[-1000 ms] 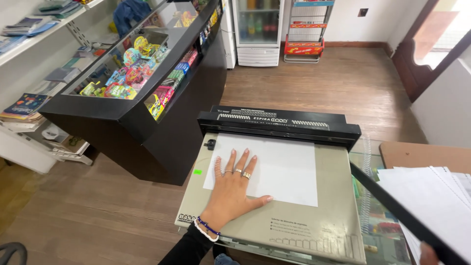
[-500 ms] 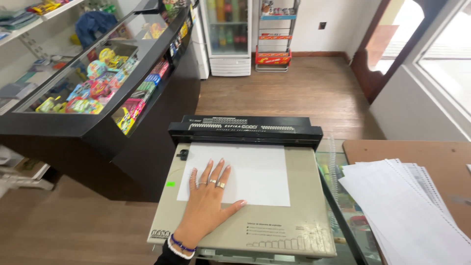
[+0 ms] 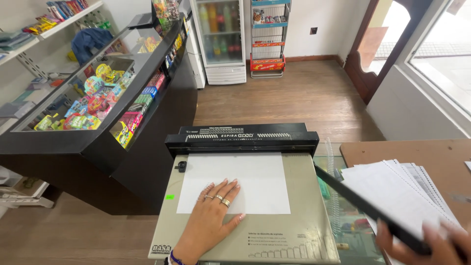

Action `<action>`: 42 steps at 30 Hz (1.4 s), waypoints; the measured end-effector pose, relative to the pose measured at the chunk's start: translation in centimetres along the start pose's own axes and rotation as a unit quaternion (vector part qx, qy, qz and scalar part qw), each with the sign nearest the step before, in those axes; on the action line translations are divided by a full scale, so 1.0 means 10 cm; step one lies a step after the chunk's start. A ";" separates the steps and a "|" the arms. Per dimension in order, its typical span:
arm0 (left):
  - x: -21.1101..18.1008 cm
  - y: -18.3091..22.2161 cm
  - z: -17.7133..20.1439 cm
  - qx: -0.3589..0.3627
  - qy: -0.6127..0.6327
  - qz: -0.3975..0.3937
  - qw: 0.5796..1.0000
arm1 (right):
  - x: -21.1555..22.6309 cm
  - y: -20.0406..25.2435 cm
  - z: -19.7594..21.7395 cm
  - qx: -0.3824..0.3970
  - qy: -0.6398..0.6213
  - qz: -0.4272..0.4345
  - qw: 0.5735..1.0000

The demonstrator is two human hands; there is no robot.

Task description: Punch holes in stacks of paper using a manual binding machine

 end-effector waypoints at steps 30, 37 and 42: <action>-0.09 0.13 -0.18 -0.042 0.065 -0.170 0.982 | -1.75 -1.88 -5.91 0.403 -0.013 -0.268 0.875; -0.03 0.11 -0.33 -0.060 0.158 -0.112 0.979 | -1.74 -1.48 -6.33 0.416 0.017 -0.267 0.869; -0.03 0.07 -0.25 -0.014 0.195 -0.108 0.975 | -1.78 -1.49 -6.33 0.434 0.033 -0.241 0.867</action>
Point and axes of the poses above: each hand's wrist, its own y-axis away from the middle knuckle, its own z-axis out of the back of the hand, x = y × z, the point moved 8 cm from there along -y, towards the middle knuckle, and after that the axes turned 4 degrees about z, right-handed, at the moved point
